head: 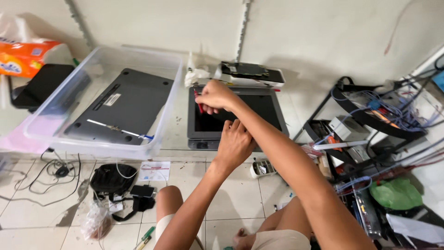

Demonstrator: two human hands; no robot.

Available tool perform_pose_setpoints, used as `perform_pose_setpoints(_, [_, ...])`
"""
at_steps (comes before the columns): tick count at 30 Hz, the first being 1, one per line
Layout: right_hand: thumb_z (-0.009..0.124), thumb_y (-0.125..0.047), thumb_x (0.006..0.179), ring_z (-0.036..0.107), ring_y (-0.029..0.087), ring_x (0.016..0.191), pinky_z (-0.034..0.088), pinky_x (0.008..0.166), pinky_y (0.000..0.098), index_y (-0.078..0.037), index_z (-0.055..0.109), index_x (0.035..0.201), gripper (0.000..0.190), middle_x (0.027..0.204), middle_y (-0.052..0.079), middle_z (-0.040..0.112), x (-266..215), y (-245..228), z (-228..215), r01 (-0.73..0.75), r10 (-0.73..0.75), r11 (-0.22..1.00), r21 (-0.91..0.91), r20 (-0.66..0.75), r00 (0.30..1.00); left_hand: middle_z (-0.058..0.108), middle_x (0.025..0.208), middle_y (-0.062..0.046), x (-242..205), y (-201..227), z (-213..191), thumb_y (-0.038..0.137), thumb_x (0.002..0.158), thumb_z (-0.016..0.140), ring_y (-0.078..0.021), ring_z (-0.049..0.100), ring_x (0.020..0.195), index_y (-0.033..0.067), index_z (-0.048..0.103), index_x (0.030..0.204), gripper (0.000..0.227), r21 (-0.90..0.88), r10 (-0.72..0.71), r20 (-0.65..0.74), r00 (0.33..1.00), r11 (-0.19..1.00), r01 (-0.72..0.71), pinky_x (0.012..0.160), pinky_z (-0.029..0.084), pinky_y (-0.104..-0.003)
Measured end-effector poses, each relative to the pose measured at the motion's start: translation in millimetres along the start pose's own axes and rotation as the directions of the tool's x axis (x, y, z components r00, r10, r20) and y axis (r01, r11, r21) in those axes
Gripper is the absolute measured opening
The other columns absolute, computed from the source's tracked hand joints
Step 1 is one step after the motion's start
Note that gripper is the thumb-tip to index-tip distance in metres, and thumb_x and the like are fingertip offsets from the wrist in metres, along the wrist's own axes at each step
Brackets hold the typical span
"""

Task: The person sits on the floor and uses a screwdriver to remove screws from the frame of a tablet-like device. They then use a prying tool to separate the bezel from the screen, carefully lifting the frame away to expose the internal components.

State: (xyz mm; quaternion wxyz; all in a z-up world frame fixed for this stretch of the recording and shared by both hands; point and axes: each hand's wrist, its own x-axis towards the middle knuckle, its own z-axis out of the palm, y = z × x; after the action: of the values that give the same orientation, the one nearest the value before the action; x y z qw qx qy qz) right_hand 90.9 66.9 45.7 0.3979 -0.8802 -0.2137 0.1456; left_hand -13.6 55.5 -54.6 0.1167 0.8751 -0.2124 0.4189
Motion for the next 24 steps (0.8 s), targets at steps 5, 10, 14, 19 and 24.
perform_pose_setpoints(5, [0.067, -0.021, 0.073, 0.068, 0.018, 0.045, 0.055, 0.036, 0.0278, 0.001, 0.068, 0.064, 0.024, 0.056, 0.012, 0.067, 46.4, -24.3, 32.3, -0.102, 0.101, 0.989, -0.109, -0.012, 0.995, 0.052, 0.077, -0.01, -11.6, -13.0, -22.5, 0.022, 0.069, 0.076, -0.0303, 0.054, 0.08, 0.0093, 0.059, 0.073, 0.021, 0.001, 0.012, -0.044, 0.999, 1.0, -0.012, 0.077, 0.041, -0.045])
perform_pose_setpoints(10, [0.066, -0.021, 0.072, 0.064, 0.018, 0.039, 0.052, 0.033, 0.0287, -0.002, 0.067, 0.059, 0.023, 0.049, 0.008, 0.064, 84.7, -0.4, 53.0, -0.128, 0.12, 0.965, -0.228, -0.048, 0.992, 0.051, 0.079, -0.01, -21.2, -26.1, -26.7, 0.021, 0.071, 0.075, -0.0304, 0.052, 0.083, 0.0077, 0.059, 0.076, 0.022, -0.032, -0.013, -0.063, 0.998, 0.999, 0.011, 0.079, 0.04, -0.044])
perform_pose_setpoints(14, [0.068, -0.027, 0.08, 0.064, 0.019, 0.042, 0.053, 0.036, 0.0294, 0.0, 0.07, 0.071, 0.028, 0.056, 0.012, 0.067, 61.2, -15.3, 42.8, -0.09, 0.083, 0.977, -0.193, -0.043, 0.996, 0.051, 0.083, -0.008, -23.4, -27.8, -20.6, 0.026, 0.078, 0.072, -0.0279, 0.052, 0.085, 0.0089, 0.062, 0.078, 0.02, -0.04, -0.009, -0.085, 0.996, 0.999, 0.006, 0.078, 0.04, -0.042])
perform_pose_setpoints(19, [0.062, -0.039, 0.085, 0.068, 0.019, 0.053, 0.056, 0.055, 0.0311, -0.003, 0.072, 0.086, 0.037, 0.063, 0.008, 0.07, -21.8, -18.5, -8.6, 0.085, -0.119, 0.978, -0.189, -0.177, 0.977, 0.053, 0.093, -0.009, -9.4, -29.3, -30.3, 0.033, 0.084, 0.066, -0.028, 0.054, 0.089, 0.0085, 0.063, 0.089, 0.025, -0.072, -0.005, -0.076, 0.997, 0.997, 0.0, 0.078, 0.041, -0.041])
perform_pose_setpoints(24, [0.063, -0.024, 0.097, 0.047, 0.016, 0.031, 0.036, 0.026, 0.0241, -0.002, 0.065, 0.083, 0.026, 0.057, 0.013, 0.058, -169.1, 6.4, -34.5, 0.374, 0.028, 0.816, 0.441, -0.676, 0.737, 0.051, 0.085, -0.003, 5.8, -26.8, -37.2, 0.037, 0.09, 0.06, -0.0236, 0.056, 0.08, 0.0125, 0.058, 0.093, 0.024, -0.069, -0.032, -0.026, 0.999, 0.997, 0.03, 0.073, 0.041, -0.036])
